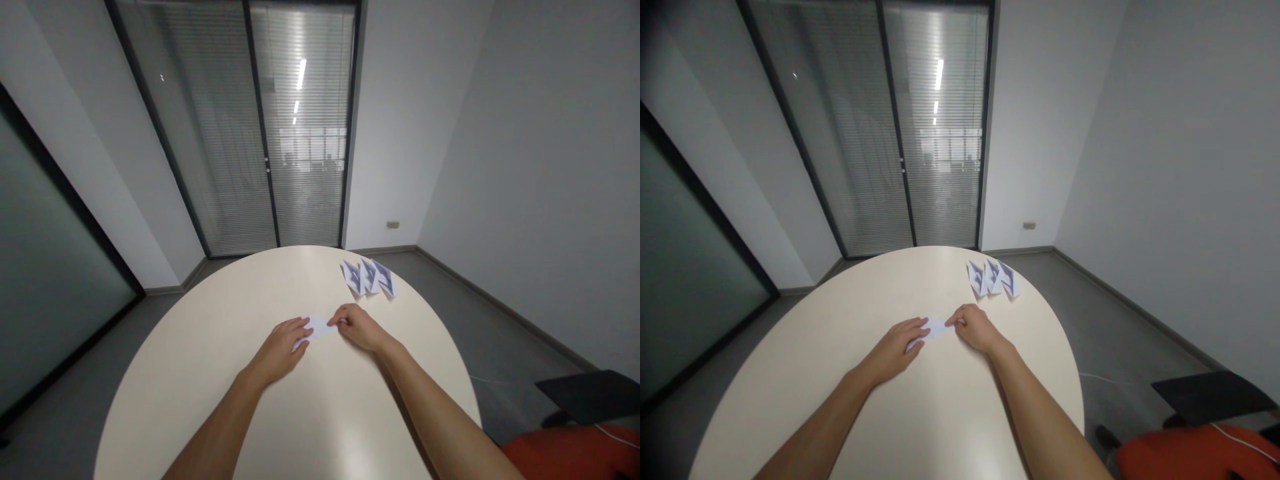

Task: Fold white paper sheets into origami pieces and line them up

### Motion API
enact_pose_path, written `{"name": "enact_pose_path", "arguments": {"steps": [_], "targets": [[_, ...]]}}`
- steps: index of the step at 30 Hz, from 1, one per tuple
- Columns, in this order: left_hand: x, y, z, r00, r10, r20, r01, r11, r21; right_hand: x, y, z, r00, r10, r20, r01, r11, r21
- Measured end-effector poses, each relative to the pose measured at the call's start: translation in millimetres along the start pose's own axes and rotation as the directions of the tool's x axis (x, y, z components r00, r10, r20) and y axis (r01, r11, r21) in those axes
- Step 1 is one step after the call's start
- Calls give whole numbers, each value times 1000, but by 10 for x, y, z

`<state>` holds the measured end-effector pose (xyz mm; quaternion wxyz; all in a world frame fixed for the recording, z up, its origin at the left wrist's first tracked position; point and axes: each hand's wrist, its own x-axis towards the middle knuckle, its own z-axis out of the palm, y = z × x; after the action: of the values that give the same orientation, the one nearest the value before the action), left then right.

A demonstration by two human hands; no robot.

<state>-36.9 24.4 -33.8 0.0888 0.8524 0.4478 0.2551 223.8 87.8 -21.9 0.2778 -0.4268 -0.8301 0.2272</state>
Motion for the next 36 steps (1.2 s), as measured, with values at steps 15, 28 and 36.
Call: {"name": "enact_pose_path", "arguments": {"steps": [15, 28, 36], "targets": [[42, 108, -66, 999, -4, -32, 3, 999, -38, -41, -94, -12, 993, -113, 33, 112, 994, 14], [69, 119, -34, 992, -51, -116, 41, 995, -93, -48, -111, 1, 992, -123, 13, 122, 990, 64], [91, 150, -42, 978, -110, -178, 82, 984, -160, -36, -204, -15, 994, -111, -11, 111, 992, 62]]}}
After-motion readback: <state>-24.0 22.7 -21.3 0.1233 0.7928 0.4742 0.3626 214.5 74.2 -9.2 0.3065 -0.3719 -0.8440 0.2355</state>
